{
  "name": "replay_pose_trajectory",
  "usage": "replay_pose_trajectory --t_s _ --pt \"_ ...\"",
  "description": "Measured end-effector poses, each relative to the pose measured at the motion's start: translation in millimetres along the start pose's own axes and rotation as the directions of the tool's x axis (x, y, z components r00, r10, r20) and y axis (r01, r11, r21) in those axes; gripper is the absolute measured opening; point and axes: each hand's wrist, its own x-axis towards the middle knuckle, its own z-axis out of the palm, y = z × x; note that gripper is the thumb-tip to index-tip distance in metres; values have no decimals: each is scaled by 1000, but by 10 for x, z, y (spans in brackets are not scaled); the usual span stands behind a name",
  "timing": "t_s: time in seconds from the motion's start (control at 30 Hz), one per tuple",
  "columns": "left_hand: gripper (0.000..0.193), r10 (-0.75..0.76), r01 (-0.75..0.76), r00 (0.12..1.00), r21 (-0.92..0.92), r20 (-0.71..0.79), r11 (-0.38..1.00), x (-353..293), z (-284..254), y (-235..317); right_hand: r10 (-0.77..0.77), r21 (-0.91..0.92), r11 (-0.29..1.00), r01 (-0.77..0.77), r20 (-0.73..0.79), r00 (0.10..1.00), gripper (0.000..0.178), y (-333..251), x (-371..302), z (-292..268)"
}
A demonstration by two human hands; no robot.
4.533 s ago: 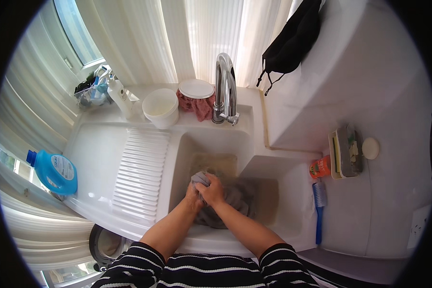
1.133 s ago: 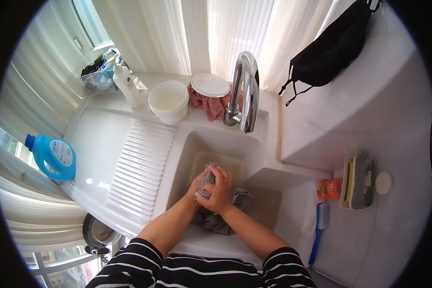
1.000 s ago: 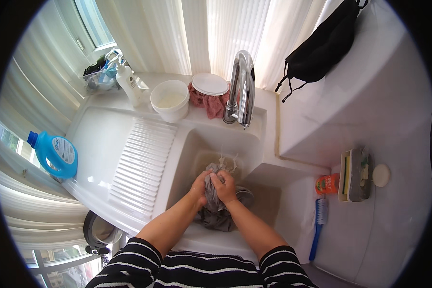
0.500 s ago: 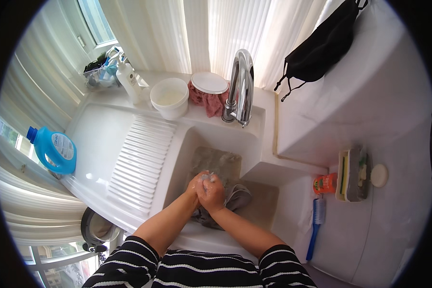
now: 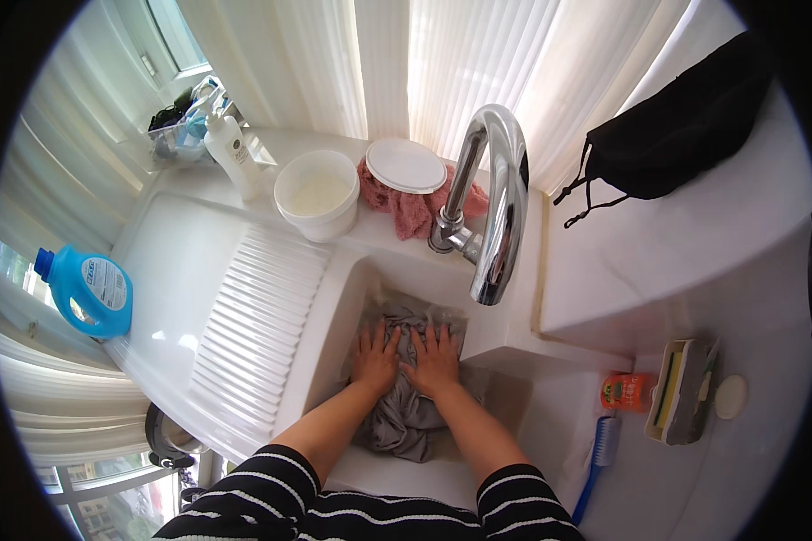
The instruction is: The person hand-washes a grey garment in a sink, scrubbing it against the washboard and rinsing it thoroughly. After wringing out the excess water, the person places the garment into a washing machine and closes the door.
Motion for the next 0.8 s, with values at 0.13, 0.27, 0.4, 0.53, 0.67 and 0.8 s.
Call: replay_pose_trajectory --t_s 0.13,0.27,0.4,0.53,0.67,0.8 --pt "51 40 -41 995 11 92 999 139 127 -86 50 136 987 -85 243 969 78 87 179 300" --pt "54 -24 85 926 -148 377 985 410 -3 -181 -56 135 990 43 94 994 81 49 274 -77" --pt "65 -435 385 899 -558 49 735 202 -131 0 229 172 957 -232 36 973 81 -112 54 -257" --pt "65 -815 673 461 -737 351 64 147 -82 337 466 599 674 -433 110 878 61 -228 20 142" --pt "53 69 614 596 -399 800 -682 136 -785 61 -6 840 542 -13 19 1000 52 -515 -341 -793" --pt "31 154 568 718 -442 679 -695 -23 -571 -107 -206 971 -72 -227 208 956 42 -207 -476 -976"
